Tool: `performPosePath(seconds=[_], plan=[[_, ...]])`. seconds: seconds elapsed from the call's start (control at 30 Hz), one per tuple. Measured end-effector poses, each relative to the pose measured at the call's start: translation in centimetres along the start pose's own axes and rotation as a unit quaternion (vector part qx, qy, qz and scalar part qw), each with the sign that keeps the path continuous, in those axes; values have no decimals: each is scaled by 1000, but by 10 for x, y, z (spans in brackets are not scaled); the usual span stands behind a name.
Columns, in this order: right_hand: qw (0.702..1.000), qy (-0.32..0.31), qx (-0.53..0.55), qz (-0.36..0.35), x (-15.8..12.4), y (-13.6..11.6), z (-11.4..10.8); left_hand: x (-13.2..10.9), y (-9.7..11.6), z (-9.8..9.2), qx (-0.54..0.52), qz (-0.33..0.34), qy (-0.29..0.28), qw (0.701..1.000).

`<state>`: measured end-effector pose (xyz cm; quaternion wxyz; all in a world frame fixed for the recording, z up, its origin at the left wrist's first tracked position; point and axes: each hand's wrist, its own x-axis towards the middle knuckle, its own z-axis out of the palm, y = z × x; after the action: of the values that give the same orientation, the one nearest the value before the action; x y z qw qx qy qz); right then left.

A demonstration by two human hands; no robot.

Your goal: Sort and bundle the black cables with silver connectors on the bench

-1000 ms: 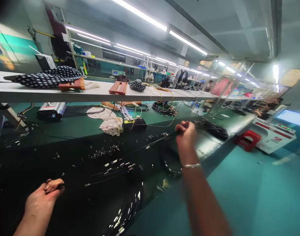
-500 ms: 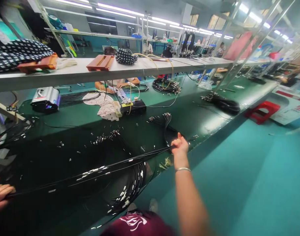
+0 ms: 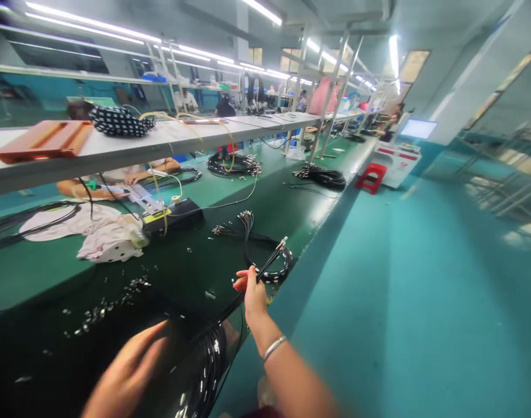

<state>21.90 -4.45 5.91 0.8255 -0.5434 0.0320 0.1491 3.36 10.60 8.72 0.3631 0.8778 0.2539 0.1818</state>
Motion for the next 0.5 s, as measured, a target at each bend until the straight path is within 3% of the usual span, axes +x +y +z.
performPosePath(seconds=[0.1, 0.17, 0.23, 0.33, 0.5], plan=[[990, -23, -128, -45, -14, -23, 2, 33, 61, 65, -101, 51, -139, 984], [983, -56, -165, -59, -19, -40, -6, 46, 91, 89, -178, 31, -242, 953], [985, -64, -146, -61, -19, -58, -20, 51, 105, 96, -242, -18, -315, 918], [996, -24, -63, -50, -9, -78, -43, 51, 107, 87, -293, -90, -358, 882], [999, -42, 6, 12, 16, -93, -57, 57, 111, 79, -285, -145, -349, 881]])
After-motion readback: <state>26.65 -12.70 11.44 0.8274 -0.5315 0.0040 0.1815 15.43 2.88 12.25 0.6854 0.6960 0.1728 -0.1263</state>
